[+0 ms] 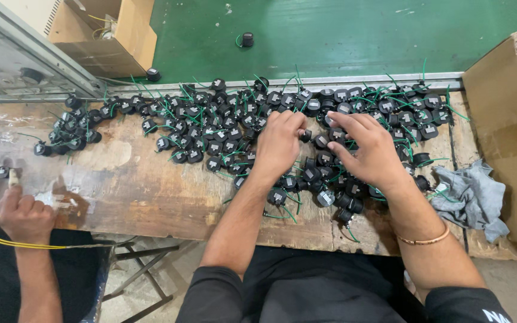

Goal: The person picks black plug adapters with green wires one at a time from a pile on the workbench, manipulates and folds the wire into each unit, and places the finished piece back on the bench. A coworker at the left side of the bench handles similar units.

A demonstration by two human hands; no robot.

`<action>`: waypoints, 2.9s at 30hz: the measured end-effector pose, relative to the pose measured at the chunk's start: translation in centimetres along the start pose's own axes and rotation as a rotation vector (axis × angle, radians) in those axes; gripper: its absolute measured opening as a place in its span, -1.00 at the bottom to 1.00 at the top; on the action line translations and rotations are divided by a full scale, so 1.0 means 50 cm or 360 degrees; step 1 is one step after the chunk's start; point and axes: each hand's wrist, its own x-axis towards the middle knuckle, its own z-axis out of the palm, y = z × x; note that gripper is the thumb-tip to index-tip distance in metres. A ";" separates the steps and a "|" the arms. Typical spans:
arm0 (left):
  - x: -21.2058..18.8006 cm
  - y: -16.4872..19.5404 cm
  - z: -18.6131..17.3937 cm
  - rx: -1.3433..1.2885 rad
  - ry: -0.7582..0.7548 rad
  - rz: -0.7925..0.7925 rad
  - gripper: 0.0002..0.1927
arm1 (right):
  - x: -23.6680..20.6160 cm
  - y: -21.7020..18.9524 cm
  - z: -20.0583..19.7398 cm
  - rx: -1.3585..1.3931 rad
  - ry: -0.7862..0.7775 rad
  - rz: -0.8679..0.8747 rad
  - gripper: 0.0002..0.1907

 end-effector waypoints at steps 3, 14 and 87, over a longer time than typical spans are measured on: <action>0.003 0.019 -0.010 -0.0341 0.0261 0.0147 -0.87 | -0.002 -0.003 0.011 0.0169 -0.0101 -0.0022 -0.32; -0.029 0.046 0.056 -0.1452 0.0434 -0.0066 -0.69 | -0.037 0.015 0.055 0.0521 -0.0384 0.0134 -0.38; -0.022 -0.008 -0.063 0.0085 -0.0864 0.0255 -0.57 | -0.023 0.013 -0.004 0.0210 0.0274 0.0106 -0.36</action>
